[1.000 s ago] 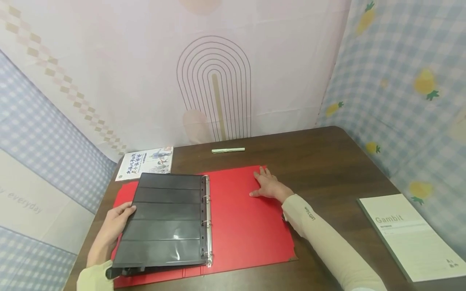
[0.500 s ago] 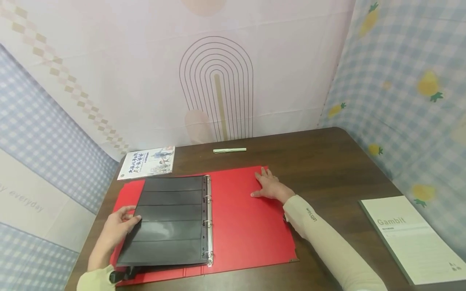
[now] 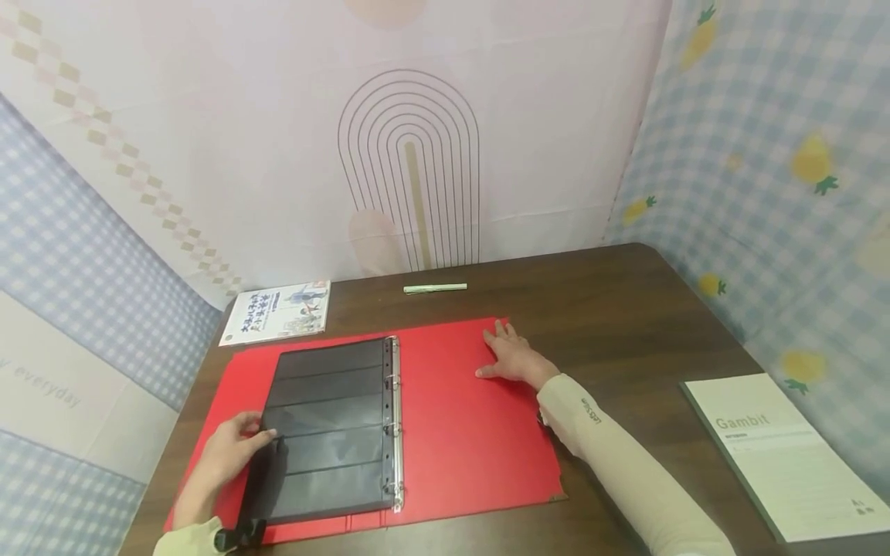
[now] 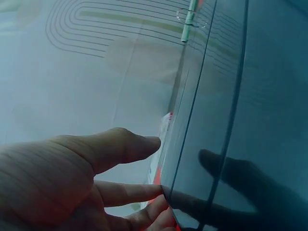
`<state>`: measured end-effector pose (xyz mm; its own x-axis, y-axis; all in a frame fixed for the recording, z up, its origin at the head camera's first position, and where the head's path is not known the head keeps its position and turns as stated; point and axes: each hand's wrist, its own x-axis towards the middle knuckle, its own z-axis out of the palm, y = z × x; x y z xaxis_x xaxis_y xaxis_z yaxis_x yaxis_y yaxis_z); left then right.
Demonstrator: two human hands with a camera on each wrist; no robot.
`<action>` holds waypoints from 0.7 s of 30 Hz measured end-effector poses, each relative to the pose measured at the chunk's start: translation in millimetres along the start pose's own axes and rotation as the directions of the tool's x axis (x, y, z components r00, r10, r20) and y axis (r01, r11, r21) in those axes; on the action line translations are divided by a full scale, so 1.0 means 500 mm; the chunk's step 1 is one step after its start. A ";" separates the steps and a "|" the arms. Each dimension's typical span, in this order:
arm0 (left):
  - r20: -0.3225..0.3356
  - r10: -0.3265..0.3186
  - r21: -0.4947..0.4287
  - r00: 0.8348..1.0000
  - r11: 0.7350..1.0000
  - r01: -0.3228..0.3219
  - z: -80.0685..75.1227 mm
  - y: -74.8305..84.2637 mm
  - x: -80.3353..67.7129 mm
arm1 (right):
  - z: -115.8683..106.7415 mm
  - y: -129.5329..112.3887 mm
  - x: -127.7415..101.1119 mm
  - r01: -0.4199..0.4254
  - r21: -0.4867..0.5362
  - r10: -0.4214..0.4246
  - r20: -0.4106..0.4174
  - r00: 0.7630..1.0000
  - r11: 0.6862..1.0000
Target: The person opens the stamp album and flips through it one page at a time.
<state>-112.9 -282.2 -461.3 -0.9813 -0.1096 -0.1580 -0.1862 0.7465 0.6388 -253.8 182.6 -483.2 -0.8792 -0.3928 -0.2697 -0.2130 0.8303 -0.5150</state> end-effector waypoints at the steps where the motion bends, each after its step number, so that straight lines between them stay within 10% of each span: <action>1: 0.007 0.003 0.004 1.000 1.000 -0.003 0.003 0.000 0.000 | 0.001 0.001 -0.001 0.001 -0.003 -0.001 0.001 1.000 1.000; 21: 0.001 -0.016 0.195 1.000 0.981 0.015 0.008 0.044 -0.012 | -0.003 -0.004 -0.014 0.023 -0.011 -0.023 -0.015 1.000 1.000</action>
<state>-111.0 -262.3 -449.5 -0.9782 -0.1206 -0.1692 -0.1884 0.8582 0.4775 -248.1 184.4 -479.2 -0.8802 -0.4061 -0.2457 -0.2378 0.8253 -0.5122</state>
